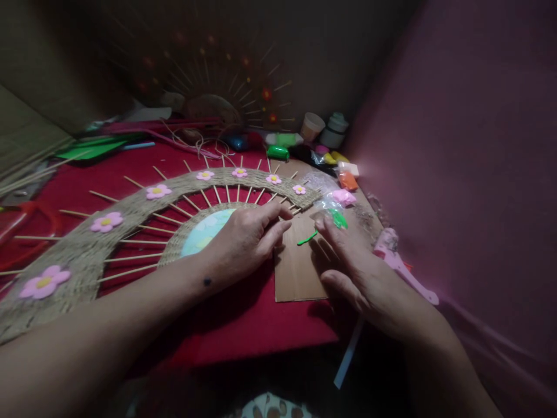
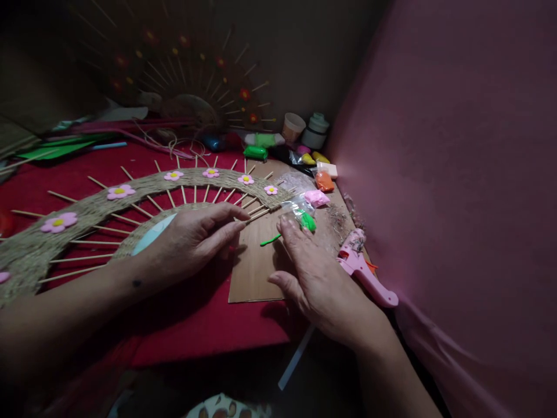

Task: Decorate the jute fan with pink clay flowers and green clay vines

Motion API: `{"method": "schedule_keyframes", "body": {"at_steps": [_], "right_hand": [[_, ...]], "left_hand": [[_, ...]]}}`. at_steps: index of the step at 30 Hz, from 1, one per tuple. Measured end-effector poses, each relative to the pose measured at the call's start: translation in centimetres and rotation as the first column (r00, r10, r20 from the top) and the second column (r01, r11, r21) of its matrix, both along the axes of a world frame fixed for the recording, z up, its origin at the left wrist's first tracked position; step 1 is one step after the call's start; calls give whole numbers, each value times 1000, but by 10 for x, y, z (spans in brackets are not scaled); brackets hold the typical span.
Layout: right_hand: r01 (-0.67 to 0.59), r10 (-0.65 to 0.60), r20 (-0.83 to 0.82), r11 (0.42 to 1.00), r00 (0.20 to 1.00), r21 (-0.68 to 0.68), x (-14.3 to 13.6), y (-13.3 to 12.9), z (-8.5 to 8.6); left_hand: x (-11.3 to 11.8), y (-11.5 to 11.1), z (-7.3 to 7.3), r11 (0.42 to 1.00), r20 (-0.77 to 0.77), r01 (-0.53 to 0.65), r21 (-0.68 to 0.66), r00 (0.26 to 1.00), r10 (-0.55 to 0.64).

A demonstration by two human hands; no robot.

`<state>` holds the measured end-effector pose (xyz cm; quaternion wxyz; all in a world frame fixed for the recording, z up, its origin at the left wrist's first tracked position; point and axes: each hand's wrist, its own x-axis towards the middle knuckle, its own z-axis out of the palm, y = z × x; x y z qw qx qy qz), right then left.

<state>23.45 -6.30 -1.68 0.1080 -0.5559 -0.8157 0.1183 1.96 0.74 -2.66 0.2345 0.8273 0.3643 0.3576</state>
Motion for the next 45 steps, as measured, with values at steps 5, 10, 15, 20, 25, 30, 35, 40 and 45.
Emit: {"method": "schedule_keyframes", "body": {"at_steps": [5,10,15,20,25,30,35,40,45], "right_hand": [[-46,44,51,998,998,44,-7,6,-7],[-160,154,131,986,979,41,-20,8,-9],[-187,174,192,981,966,50,-24,-1,-18],[-187,170,218,980,961,61,-21,-7,-20],[-192,169,239,978,956,78,-31,11,-15],[-194,186,202,981,962,18,-24,4,-14],[-146,145,118,989,982,0,-6,-8,-8],[-106,102,74,993,992,51,-6,6,-4],[-134,131,107,991,986,22,-14,12,-10]], "left_hand": [[0,0,-1,1000,-31,-9,12,999,9],[-1,0,-3,1000,-46,-2,-20,999,1],[-1,1,-3,1000,-51,-11,9,999,11],[0,1,-4,1000,-43,-11,-19,999,10],[-1,2,-4,1000,-60,-15,28,998,17],[-1,2,-1,1000,-40,-7,30,999,8],[0,2,-3,1000,-26,1,0,1000,-1],[2,1,-4,998,8,6,-56,1000,-6],[1,1,-5,998,6,9,-58,1000,-9]]}}
